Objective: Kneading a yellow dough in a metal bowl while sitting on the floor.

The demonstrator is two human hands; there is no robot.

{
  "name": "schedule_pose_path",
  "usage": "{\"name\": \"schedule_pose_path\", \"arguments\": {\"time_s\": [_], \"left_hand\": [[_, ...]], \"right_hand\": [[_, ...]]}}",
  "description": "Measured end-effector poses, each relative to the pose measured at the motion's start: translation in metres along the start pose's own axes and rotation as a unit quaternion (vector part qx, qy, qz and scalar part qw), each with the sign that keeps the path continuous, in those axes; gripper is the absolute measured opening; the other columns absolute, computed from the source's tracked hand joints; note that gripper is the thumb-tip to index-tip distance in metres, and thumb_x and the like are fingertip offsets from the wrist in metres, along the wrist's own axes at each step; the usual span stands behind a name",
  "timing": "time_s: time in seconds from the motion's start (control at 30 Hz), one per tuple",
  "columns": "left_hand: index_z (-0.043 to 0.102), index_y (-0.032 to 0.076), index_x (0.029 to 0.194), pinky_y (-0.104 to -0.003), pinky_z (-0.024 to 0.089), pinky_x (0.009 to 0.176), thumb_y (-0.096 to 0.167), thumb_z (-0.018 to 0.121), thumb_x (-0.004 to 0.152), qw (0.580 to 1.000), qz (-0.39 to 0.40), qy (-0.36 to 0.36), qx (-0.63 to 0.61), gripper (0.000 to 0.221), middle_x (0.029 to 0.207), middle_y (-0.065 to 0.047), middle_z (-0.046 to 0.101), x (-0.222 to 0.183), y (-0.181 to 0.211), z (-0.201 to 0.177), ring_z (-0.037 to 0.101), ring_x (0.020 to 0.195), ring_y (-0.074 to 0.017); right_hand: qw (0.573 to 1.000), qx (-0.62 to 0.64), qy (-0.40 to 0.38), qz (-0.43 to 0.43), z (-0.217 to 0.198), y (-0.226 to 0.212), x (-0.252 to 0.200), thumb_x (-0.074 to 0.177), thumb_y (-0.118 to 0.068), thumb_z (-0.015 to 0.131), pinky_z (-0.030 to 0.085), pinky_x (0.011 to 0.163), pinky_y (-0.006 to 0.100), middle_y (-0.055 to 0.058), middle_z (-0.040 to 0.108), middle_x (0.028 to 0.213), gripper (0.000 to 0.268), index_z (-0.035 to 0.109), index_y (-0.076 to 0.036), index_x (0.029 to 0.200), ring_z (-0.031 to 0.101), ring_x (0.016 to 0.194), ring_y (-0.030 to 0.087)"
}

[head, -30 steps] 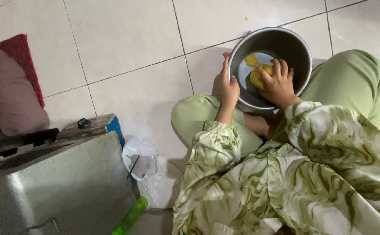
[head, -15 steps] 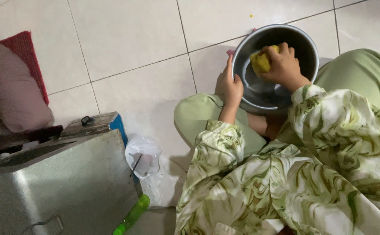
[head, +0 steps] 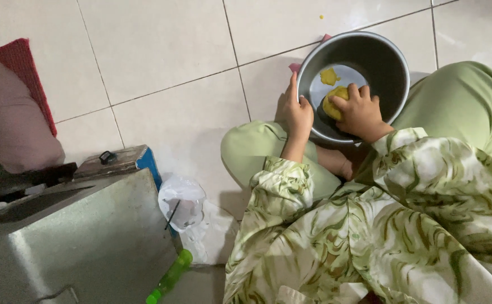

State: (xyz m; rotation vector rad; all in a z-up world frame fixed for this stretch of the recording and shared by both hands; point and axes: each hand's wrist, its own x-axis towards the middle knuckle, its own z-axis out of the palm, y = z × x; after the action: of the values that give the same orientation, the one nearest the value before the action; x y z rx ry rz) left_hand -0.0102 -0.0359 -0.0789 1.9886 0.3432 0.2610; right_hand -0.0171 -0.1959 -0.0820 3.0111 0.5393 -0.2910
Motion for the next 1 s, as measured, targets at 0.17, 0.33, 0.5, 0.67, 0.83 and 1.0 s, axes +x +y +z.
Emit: {"name": "schedule_pose_path", "arguments": {"time_s": [0.17,0.33,0.5,0.67,0.83,1.0], "left_hand": [[0.04,0.027,0.143,-0.048,0.032,0.108,-0.005,0.044,0.089,1.0,-0.022,-0.017,-0.008,0.063,0.139,-0.016,0.047,0.002,0.01,-0.005,0.046,0.127,-0.0376],[0.037,0.025,0.143,-0.051,0.032,0.109,-0.005,0.039,0.09,0.998,-0.049,-0.033,-0.031,0.061,0.14,-0.02,0.045,0.004,0.022,-0.011,0.042,0.129,-0.04],[0.038,0.025,0.143,-0.049,0.038,0.106,-0.006,0.043,0.087,1.0,-0.02,-0.004,-0.014,0.065,0.139,-0.018,0.047,0.004,0.001,-0.005,0.047,0.125,-0.0383],[0.039,0.016,0.139,-0.035,0.05,0.079,-0.012,0.05,0.07,0.994,0.064,0.002,0.089,0.075,0.119,-0.013,0.062,0.005,0.013,-0.014,0.061,0.092,-0.0282],[0.041,0.013,0.138,-0.033,0.05,0.079,-0.012,0.051,0.073,0.996,0.064,0.005,0.06,0.071,0.122,-0.013,0.061,0.004,0.005,-0.012,0.059,0.092,-0.0266],[0.048,0.026,0.137,-0.045,0.04,0.105,-0.007,0.047,0.083,0.998,-0.035,0.025,-0.045,0.064,0.133,-0.014,0.053,0.006,-0.007,-0.003,0.05,0.123,-0.033]], "right_hand": [[0.998,0.044,0.019,0.031,0.006,-0.003,0.014,0.059,-0.044,0.075,0.048,0.065,0.046,0.01,0.041,0.113,0.063,0.049,-0.031,0.115,0.046,0.102,0.033],[0.985,0.162,-0.007,0.061,-0.002,0.008,0.037,0.064,-0.039,0.076,0.05,0.065,0.053,0.015,0.04,0.115,0.062,0.048,-0.025,0.118,0.045,0.105,0.04],[0.955,0.286,-0.056,0.06,-0.021,0.03,0.066,0.066,-0.026,0.079,0.051,0.065,0.057,0.021,0.044,0.116,0.062,0.052,-0.022,0.123,0.048,0.105,0.047],[0.988,0.15,0.0,0.042,-0.034,0.003,0.097,0.062,-0.029,0.075,0.051,0.061,0.054,0.019,0.043,0.114,0.067,0.054,-0.025,0.126,0.046,0.091,0.042],[0.976,0.084,-0.196,0.039,-0.053,-0.01,0.112,0.07,-0.027,0.075,0.05,0.07,0.052,0.018,0.042,0.128,0.067,0.048,-0.033,0.131,0.048,0.1,0.039],[0.988,0.007,-0.152,-0.016,-0.01,-0.005,0.086,0.061,-0.032,0.079,0.051,0.069,0.061,0.013,0.045,0.121,0.076,0.047,-0.034,0.13,0.048,0.108,0.042]]}}
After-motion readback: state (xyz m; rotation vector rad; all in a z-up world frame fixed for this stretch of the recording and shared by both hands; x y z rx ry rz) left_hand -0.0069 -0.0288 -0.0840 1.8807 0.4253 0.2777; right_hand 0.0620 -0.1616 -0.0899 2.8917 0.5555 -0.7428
